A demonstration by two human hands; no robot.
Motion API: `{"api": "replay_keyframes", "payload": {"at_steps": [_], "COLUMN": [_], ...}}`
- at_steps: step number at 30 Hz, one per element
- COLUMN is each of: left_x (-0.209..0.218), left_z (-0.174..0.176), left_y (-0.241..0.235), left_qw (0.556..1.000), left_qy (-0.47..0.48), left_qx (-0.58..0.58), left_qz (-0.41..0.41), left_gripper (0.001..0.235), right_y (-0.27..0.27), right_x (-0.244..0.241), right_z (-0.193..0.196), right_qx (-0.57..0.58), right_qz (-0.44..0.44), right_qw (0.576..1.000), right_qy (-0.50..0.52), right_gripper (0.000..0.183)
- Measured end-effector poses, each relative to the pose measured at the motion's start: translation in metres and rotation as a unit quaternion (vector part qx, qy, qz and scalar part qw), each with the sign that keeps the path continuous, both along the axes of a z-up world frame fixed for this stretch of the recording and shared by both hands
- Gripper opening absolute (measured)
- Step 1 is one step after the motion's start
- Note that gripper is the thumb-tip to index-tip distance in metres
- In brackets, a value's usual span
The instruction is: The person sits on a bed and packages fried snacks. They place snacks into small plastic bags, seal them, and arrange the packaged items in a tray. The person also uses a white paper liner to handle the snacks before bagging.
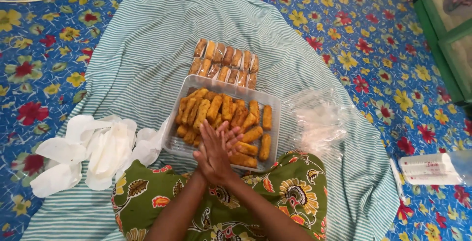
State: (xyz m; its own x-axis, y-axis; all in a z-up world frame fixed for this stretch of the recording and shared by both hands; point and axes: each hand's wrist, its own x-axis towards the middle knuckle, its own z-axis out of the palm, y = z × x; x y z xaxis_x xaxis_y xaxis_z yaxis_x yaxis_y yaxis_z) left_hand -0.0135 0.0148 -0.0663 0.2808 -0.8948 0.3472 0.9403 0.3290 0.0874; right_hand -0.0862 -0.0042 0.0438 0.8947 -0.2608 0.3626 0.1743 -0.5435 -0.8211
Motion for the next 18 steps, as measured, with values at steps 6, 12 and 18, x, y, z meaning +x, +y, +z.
{"api": "replay_keyframes", "payload": {"at_steps": [6, 12, 18], "left_x": [-0.030, -0.036, -0.042], "left_z": [0.079, 0.122, 0.075], "left_y": [0.007, 0.011, 0.007], "left_qw": [0.979, 0.967, 0.985], "left_qy": [0.055, 0.021, -0.052], "left_qx": [0.190, 0.253, 0.160], "left_qz": [0.039, 0.023, 0.043], "left_gripper": [0.085, 0.109, 0.114], "right_y": [-0.049, -0.091, -0.114], "right_x": [0.008, -0.004, -0.016], "right_z": [-0.035, -0.041, -0.037], "right_qx": [-0.187, -0.178, -0.166], "right_qz": [-0.046, -0.102, -0.174], "right_qw": [0.981, 0.977, 0.956], "right_qy": [0.038, 0.060, 0.170], "right_gripper": [0.078, 0.048, 0.054]}}
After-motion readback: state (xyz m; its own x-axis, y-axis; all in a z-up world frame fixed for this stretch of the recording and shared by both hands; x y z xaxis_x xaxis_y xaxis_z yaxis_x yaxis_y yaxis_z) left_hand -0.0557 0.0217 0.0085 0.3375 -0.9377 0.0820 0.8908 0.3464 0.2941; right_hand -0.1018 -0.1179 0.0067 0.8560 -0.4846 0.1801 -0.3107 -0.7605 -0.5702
